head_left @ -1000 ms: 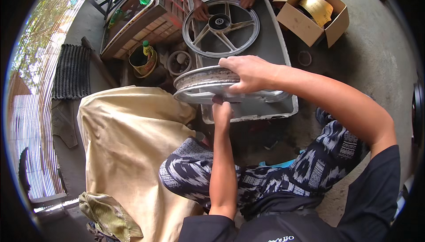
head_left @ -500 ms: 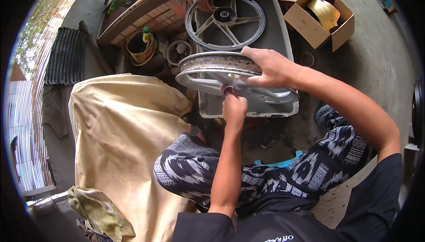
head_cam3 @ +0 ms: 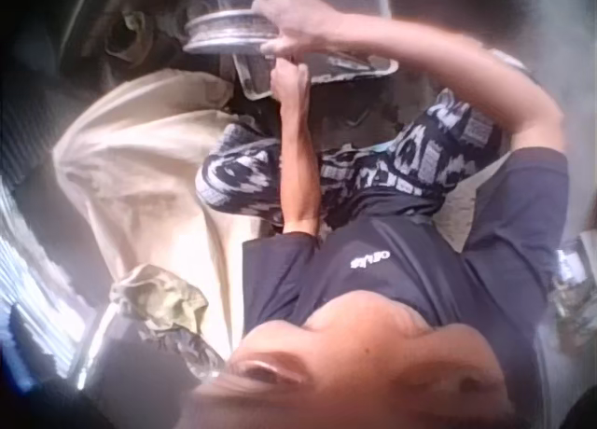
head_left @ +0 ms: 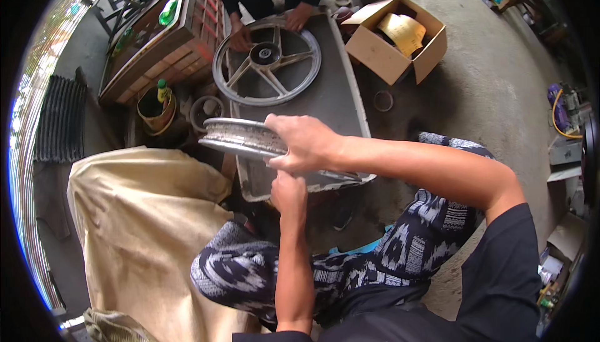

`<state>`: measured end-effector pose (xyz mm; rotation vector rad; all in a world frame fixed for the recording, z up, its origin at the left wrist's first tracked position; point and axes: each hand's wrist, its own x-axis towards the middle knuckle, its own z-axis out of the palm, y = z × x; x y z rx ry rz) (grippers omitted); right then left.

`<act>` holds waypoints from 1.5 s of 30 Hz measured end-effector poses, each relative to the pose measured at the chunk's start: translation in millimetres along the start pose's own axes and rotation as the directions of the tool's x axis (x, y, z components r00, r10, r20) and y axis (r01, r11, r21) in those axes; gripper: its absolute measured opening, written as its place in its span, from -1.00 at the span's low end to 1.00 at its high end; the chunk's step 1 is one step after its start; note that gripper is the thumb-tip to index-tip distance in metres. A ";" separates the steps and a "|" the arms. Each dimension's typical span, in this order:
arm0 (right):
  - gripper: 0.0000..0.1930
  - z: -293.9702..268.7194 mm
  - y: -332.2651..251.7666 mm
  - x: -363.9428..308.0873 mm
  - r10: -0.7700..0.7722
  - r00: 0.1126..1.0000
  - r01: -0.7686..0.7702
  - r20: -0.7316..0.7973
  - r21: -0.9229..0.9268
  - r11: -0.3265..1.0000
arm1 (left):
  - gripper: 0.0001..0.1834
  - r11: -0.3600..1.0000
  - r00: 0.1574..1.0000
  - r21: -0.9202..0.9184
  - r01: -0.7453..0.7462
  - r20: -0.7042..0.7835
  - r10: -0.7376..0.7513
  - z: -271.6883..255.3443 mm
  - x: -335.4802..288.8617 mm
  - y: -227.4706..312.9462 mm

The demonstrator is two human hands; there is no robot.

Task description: The person sands the surfaces of a motorcycle wheel rim using a piece of sandpaper, rotating the rim to reach different sections.

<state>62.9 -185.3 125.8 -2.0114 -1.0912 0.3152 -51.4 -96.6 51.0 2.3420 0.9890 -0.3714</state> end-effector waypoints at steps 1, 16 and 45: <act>-0.49 -1.8 2.1 -1.4 -0.004 1.000 0.004 0.013 0.000 1.000 | -0.43 1.000 1.000 -0.009 -0.010 -0.010 0.010 1.9 -6.2 -1.4; -0.41 -42.7 29.0 -1.9 -0.060 0.987 0.073 0.151 -0.083 0.994 | -0.52 0.929 0.951 -0.208 -0.305 -0.025 0.307 9.9 31.7 -34.3; -0.20 -16.4 21.8 9.3 -0.223 0.960 0.170 -0.167 -0.281 0.944 | -0.52 0.991 0.988 -0.018 -0.132 -0.083 0.130 14.9 11.3 -19.7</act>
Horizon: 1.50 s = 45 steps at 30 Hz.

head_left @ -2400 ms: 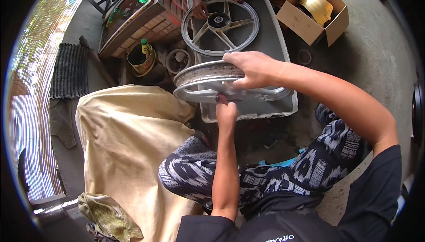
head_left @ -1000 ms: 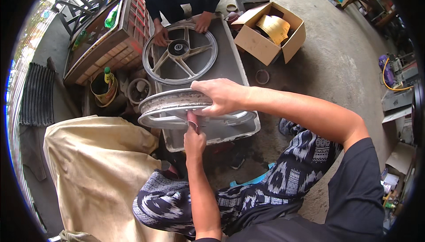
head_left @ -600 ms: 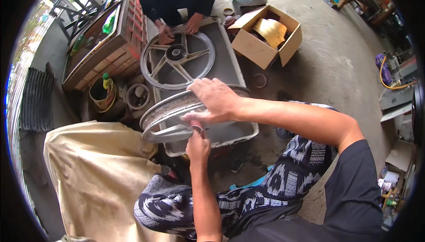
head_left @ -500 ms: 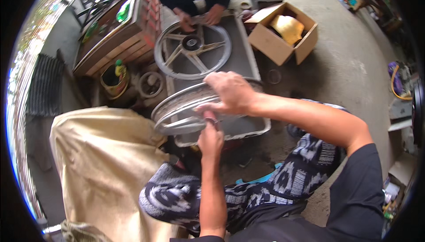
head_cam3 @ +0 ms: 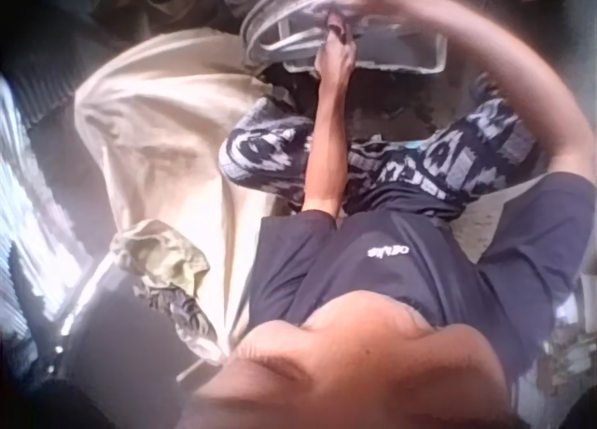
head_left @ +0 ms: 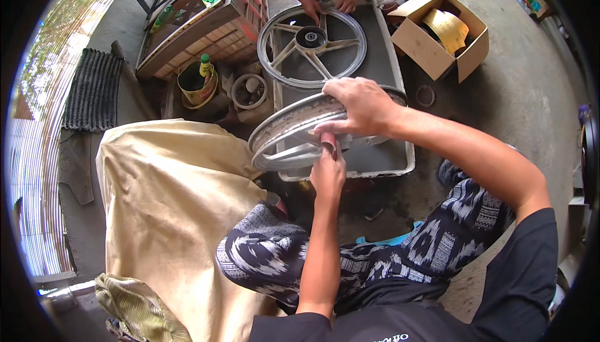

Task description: The person sands the surfaces of a motorcycle wheel rim using a piece of sandpaper, rotating the rim to reach different sections.

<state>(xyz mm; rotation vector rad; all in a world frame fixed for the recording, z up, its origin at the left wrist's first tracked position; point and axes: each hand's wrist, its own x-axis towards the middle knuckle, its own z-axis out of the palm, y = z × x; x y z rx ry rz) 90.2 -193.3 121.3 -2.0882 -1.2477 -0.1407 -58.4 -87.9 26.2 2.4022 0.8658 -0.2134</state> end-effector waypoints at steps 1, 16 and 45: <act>-0.20 -4.8 1.4 2.1 0.040 0.995 -0.039 0.093 -0.008 0.999 | -0.54 1.000 1.000 -0.024 -0.012 -0.006 0.012 4.2 4.4 -2.3; -0.19 -4.2 6.9 -7.3 -0.045 0.998 0.043 0.051 0.052 0.998 | -0.44 0.998 0.998 -0.061 0.012 -0.062 -0.016 18.3 -33.0 0.9; -0.23 5.6 -5.4 -6.8 -0.039 0.999 0.039 0.000 -0.003 0.999 | -0.52 0.989 0.991 -0.061 0.132 -0.011 -0.133 -14.6 -23.4 39.7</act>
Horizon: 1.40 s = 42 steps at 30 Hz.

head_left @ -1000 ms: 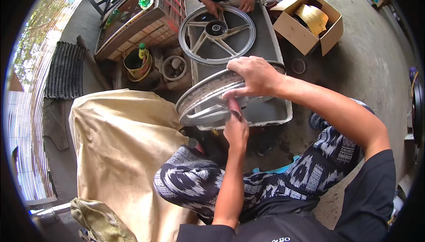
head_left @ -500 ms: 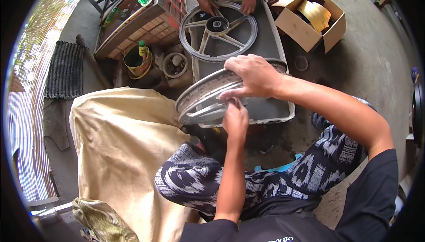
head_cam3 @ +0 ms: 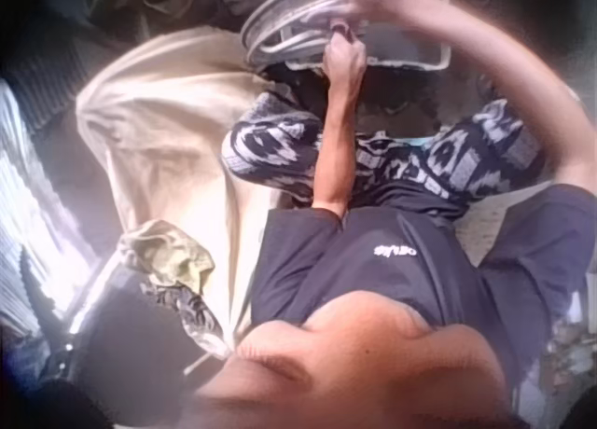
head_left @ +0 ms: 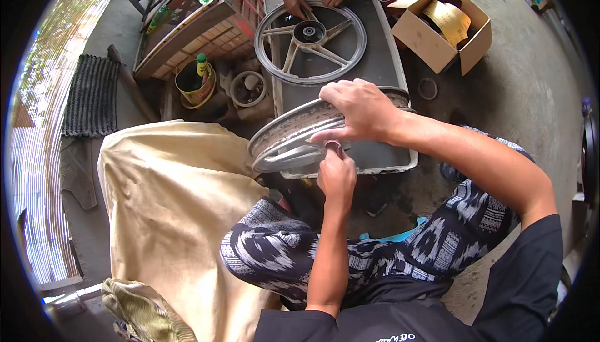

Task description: The person sands the surfaces of a motorcycle wheel rim using a piece of sandpaper, rotating the rim to reach different sections.

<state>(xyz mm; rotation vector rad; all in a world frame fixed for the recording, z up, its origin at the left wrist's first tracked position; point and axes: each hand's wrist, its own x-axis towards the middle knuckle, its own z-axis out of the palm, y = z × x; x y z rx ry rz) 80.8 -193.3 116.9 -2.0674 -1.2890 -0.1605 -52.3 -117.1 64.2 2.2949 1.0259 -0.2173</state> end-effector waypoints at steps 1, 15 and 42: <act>-0.23 -1.8 -0.8 1.4 0.011 1.000 -0.011 0.008 -0.007 1.000 | -0.53 1.000 1.000 -0.013 -0.003 -0.004 0.003 0.6 6.6 -2.5; -0.21 -2.1 -14.7 9.6 0.039 0.996 -0.041 0.075 0.034 0.999 | -0.50 0.998 0.998 0.053 -0.037 0.061 0.034 10.0 48.9 -24.5; -0.23 -1.9 -2.8 4.3 0.058 0.998 -0.059 -0.020 -0.026 0.998 | -0.48 0.995 0.998 -0.086 -0.052 0.041 0.055 9.5 48.0 -5.4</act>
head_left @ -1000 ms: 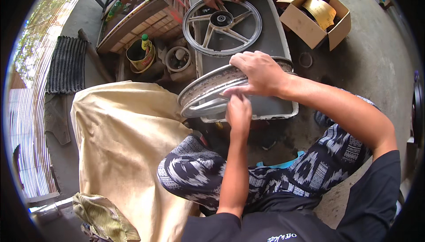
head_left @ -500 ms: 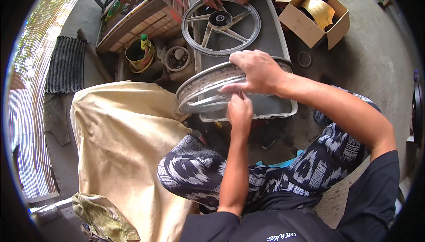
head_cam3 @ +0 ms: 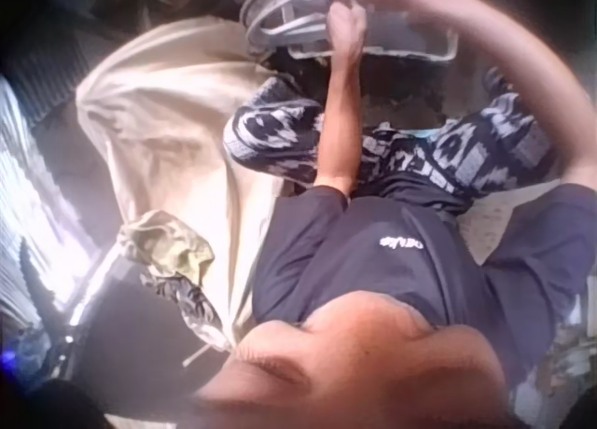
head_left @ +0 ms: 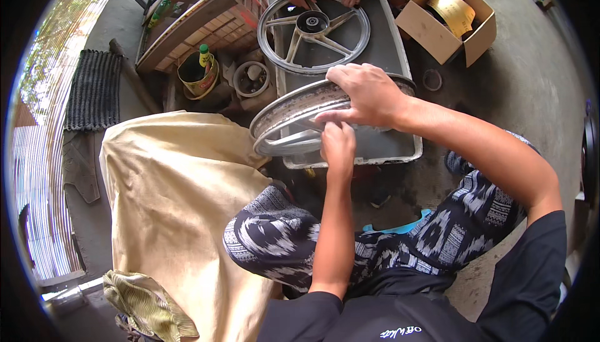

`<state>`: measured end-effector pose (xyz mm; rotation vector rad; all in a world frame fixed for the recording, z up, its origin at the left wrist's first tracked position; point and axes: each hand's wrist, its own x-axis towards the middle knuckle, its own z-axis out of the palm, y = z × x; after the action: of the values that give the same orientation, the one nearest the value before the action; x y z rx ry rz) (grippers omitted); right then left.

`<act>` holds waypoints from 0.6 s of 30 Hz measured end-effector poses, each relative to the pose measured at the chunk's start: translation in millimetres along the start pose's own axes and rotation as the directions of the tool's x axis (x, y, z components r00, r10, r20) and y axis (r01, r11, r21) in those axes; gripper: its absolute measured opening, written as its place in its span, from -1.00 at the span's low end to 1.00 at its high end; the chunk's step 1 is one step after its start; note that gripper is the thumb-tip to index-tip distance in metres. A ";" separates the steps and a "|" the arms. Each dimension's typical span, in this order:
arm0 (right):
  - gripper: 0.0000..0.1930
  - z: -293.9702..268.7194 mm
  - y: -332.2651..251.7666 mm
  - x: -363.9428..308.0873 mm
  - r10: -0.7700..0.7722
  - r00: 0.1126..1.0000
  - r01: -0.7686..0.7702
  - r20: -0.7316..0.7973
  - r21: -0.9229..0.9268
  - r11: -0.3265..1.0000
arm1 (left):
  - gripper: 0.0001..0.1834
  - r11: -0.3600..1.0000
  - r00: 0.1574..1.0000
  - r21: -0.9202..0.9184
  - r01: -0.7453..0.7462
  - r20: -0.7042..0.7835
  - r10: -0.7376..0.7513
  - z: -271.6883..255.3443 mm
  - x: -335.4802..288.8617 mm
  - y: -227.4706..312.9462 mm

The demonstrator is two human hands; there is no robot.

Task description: The person sands the surfaces of a motorcycle wheel rim using a piece of sandpaper, rotating the rim to reach different sections.

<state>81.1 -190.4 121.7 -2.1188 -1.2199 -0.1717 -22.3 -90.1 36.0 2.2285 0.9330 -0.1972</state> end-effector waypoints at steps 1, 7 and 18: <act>-0.23 1.0 -0.8 1.4 -0.014 1.000 0.014 -0.007 -0.003 1.000 | -0.48 1.000 1.000 -0.001 0.006 -0.013 -0.006 1.9 -3.2 -2.3; -0.23 -2.2 -3.8 -5.4 0.019 1.000 -0.019 0.020 -0.008 1.000 | -0.48 0.997 0.998 -0.074 -0.021 -0.061 0.016 1.0 -30.4 0.5; -0.23 -11.4 10.8 5.4 0.076 0.993 -0.073 0.088 -0.034 0.997 | -0.59 1.000 0.998 -0.017 -0.019 0.054 0.020 7.1 -72.4 1.1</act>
<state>95.2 -197.1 127.4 -2.2161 -1.1939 -0.0641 -73.4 -136.4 59.1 2.2050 0.8801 -0.2391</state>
